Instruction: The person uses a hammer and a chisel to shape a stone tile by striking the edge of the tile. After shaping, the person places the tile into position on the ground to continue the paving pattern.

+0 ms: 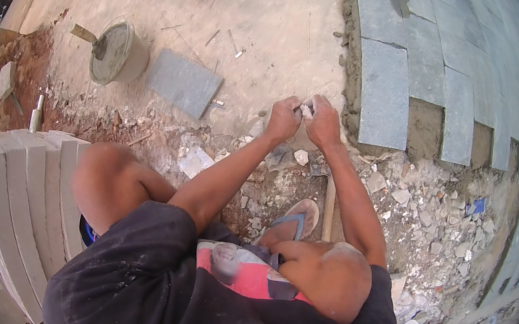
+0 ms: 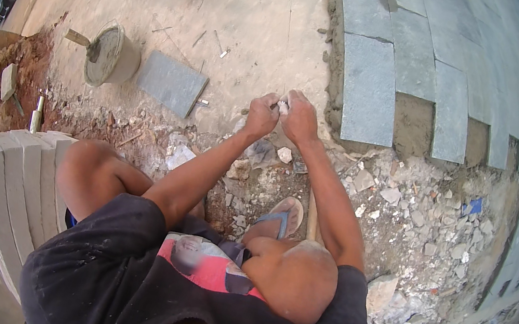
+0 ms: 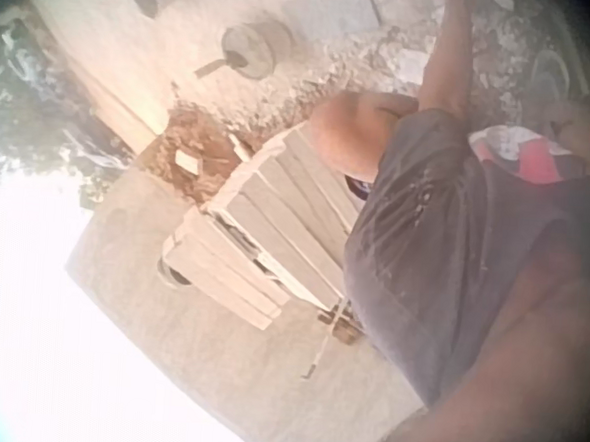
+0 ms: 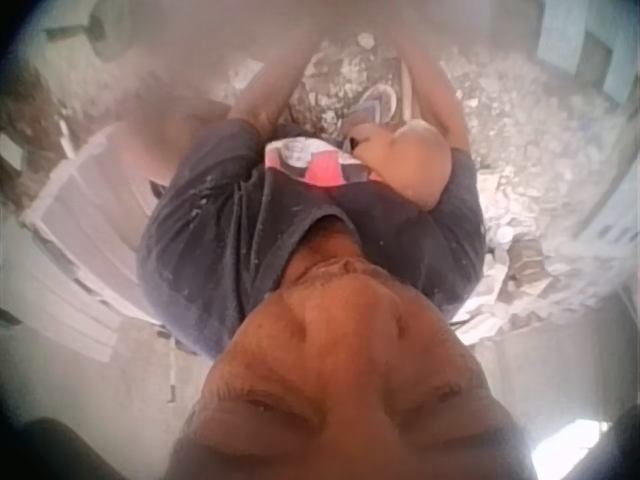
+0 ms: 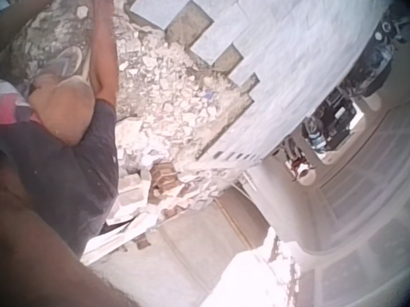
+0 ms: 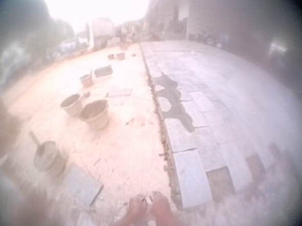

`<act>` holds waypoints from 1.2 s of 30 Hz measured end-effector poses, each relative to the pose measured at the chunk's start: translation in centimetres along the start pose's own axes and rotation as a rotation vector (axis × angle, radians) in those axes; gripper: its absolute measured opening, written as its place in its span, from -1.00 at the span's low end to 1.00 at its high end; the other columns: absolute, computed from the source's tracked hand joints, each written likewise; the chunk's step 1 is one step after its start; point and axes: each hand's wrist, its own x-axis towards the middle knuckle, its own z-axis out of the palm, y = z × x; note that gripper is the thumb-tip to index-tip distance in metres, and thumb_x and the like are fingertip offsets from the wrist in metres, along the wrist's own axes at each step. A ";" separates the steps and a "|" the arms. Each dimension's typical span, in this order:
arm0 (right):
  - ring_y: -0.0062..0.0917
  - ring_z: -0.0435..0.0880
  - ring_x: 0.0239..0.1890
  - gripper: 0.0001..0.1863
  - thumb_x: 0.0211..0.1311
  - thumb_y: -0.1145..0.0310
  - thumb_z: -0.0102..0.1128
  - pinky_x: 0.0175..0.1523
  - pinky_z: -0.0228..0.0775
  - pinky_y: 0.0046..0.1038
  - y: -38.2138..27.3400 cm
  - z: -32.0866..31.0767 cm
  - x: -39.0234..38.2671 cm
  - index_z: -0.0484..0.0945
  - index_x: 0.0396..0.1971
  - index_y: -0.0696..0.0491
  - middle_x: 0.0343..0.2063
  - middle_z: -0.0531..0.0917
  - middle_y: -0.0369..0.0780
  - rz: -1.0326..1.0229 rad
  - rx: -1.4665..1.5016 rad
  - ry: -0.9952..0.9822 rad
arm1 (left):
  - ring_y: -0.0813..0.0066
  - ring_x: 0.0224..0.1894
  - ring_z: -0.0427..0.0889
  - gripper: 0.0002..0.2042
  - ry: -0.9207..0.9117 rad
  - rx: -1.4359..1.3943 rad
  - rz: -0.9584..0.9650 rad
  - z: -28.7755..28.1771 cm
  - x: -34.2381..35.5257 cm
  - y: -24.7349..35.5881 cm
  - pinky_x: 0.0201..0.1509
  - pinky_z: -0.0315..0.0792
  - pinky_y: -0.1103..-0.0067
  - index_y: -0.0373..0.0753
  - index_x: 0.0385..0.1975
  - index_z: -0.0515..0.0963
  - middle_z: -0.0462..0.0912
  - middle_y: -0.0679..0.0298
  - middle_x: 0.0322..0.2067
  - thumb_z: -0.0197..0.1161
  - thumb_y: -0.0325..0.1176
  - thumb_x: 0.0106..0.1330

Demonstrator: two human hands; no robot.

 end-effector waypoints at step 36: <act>-0.18 0.70 -0.20 -0.59 0.17 0.44 0.25 -0.09 0.53 -0.26 -0.8 0.7 -4.9 0.49 0.05 0.14 -0.20 0.67 0.00 0.225 0.092 -0.058 | 0.11 -0.33 0.65 -0.87 -0.062 -0.179 -0.186 0.5 -4.2 -1.3 -0.20 0.48 0.40 -0.34 -0.27 0.60 0.64 -0.05 -0.37 0.14 -0.56 0.24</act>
